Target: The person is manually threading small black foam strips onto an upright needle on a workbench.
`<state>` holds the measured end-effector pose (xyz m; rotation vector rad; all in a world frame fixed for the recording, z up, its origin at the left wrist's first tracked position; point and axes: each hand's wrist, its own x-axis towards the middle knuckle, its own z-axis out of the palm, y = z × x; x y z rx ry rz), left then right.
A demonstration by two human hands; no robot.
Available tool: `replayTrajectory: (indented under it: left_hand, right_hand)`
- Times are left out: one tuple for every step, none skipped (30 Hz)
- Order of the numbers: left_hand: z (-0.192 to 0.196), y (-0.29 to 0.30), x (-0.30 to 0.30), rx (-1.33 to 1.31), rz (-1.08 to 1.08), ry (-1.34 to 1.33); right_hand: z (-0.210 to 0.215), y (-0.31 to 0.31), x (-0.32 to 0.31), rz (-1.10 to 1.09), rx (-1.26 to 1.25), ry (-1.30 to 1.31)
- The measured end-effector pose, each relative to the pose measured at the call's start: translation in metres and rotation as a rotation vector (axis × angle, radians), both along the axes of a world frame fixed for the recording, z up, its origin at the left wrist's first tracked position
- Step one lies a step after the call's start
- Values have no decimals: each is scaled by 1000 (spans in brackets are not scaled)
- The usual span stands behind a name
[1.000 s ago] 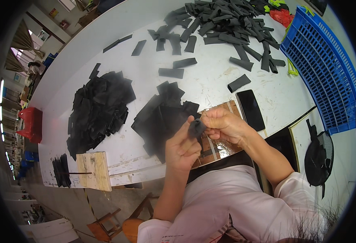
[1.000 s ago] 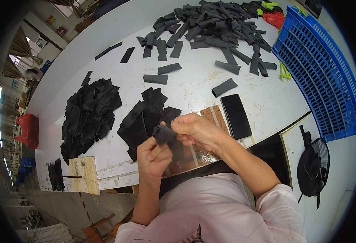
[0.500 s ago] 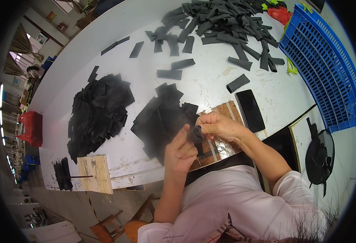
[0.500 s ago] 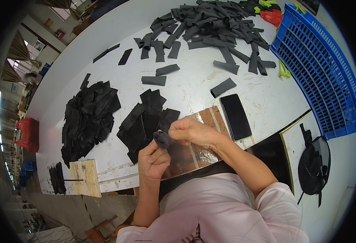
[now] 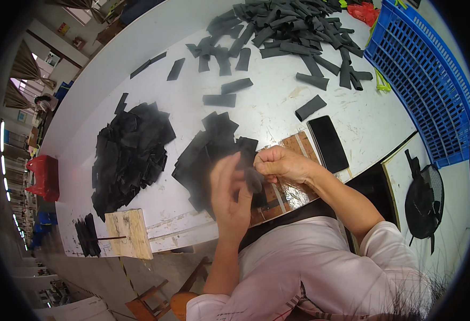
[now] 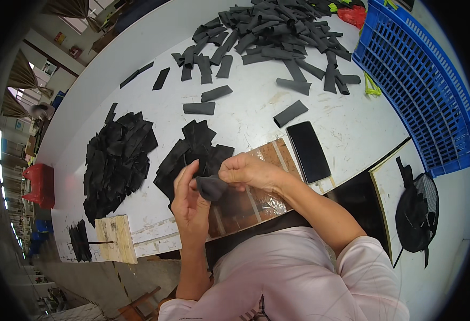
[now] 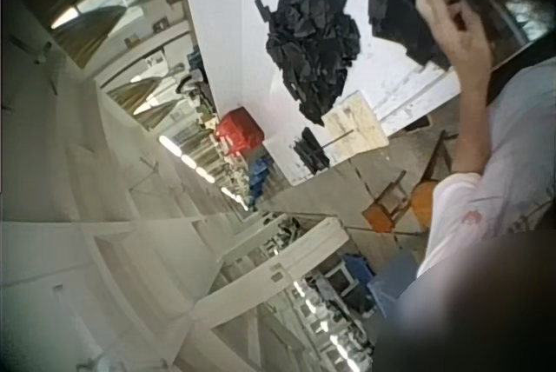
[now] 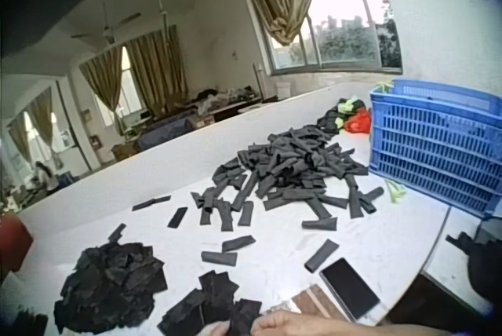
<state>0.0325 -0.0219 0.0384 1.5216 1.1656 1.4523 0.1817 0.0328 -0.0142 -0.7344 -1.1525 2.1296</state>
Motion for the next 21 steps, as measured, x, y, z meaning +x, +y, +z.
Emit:
replayTrajectory:
  left_hand:
    - [1,3,-8,50,-35,167]
    - [0,7,-12,55,-36,166]
    - [-2,10,-16,151,-91,216]
    - [-3,12,-17,246,-147,265]
    - [-3,11,-15,247,-146,263]
    - [-1,6,-8,158,-108,25]
    - [0,1,-5,64,-68,-211]
    - [1,-3,-6,59,-65,-211]
    - [2,-6,-5,8,-39,-456]
    - [2,-8,-4,-47,-9,-699]
    - [-3,-9,-4,-52,-16,-700]
    - [-13,-8,-5,-33,-55,-587]
    - [-23,-6,-6,-12,-90,-472]
    - [-27,-4,-7,10,-124,-356]
    - [-20,-5,-2,-169,-187,-566]
    - [-14,-2,0,-168,-181,-565]
    - [-10,4,2,-203,-235,-525]
    - [-6,11,2,-237,-288,-484]
    - [-3,20,0,-11,-325,-233]
    - [7,22,0,-9,-319,-228]
    - [21,20,6,-72,-326,-78]
  right_hand:
    - [3,0,1,0,5,0]
    - [9,-2,2,-112,151,-153]
    - [14,-4,3,-219,295,-305]
    - [20,-6,2,-217,298,-306]
    - [27,-9,0,-359,587,-357]
    - [37,-12,0,-500,878,-404]
    - [54,-16,-2,-497,876,-406]
    - [74,-21,-7,-436,1161,-582]
    - [85,-23,-6,-370,1442,-769]
    - [83,-23,-4,-374,1437,-778]
    - [77,-21,-3,-310,1455,-817]
    - [69,-19,-2,-245,1476,-854]
    - [52,-17,0,-231,1475,-873]
    - [40,-20,1,-233,1477,-875]
    - [33,-24,1,-281,1404,-848]
    - [29,-26,1,-327,1330,-821]
    - [28,-25,3,-323,1332,-815]
    - [30,-23,2,-331,1295,-744]
    - [32,-21,2,-338,1258,-673]
    - [31,-19,3,-336,1261,-664]
    - [28,-18,9,-358,1256,-611]
